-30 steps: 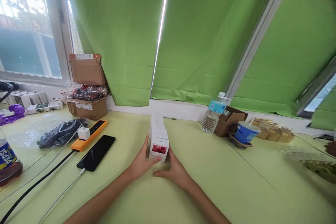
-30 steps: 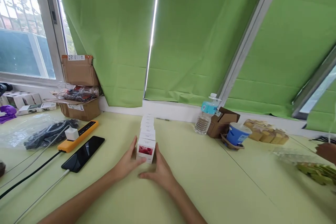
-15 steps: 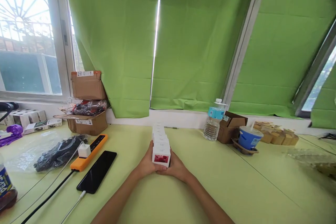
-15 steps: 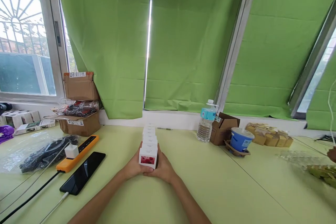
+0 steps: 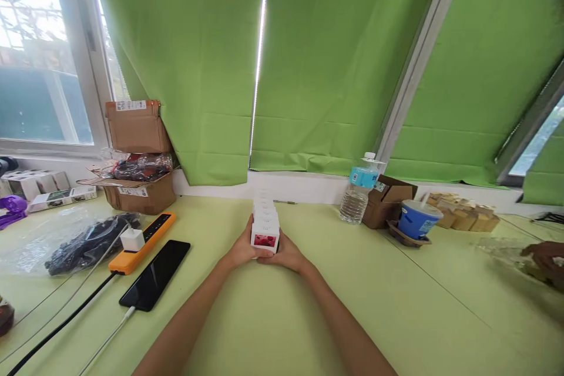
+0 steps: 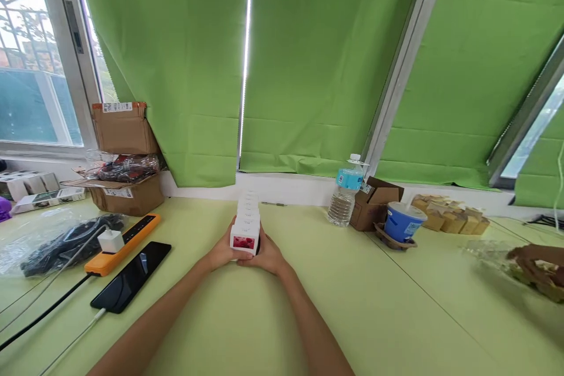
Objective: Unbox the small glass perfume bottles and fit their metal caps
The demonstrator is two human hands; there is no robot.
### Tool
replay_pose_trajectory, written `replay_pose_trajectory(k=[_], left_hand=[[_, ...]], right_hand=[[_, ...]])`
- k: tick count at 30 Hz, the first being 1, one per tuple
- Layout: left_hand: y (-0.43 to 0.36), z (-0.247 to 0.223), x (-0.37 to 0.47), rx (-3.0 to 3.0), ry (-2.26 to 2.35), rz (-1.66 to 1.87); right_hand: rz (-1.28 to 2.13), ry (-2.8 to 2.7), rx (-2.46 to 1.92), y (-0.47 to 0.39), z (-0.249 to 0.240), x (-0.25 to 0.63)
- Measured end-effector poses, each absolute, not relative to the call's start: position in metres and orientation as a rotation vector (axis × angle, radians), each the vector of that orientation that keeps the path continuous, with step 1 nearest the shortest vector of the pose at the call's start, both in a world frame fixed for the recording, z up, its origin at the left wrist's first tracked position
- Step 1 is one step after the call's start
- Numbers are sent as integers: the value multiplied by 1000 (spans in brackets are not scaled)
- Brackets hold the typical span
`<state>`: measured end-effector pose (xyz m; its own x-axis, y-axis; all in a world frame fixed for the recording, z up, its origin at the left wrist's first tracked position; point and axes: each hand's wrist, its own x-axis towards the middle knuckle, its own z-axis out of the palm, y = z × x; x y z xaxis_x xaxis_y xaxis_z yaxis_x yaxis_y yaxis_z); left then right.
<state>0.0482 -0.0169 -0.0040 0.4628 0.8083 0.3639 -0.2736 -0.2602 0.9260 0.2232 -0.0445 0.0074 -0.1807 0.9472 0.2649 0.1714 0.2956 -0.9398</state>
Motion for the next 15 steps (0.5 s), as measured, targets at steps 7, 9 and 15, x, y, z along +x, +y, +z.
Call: replay_pose_trajectory(k=[7,9,15], left_hand=[[16,-5,58,1480,473,1118],[25,-8,60,1485,475,1127],[49,-17,67,1446,492,1158]], right_hand=[[1045,-1670,-1061,-11,4,235],[1045,-1675,-1074,-2,2,237],[1055,-1672,-1091,21,-4,240]])
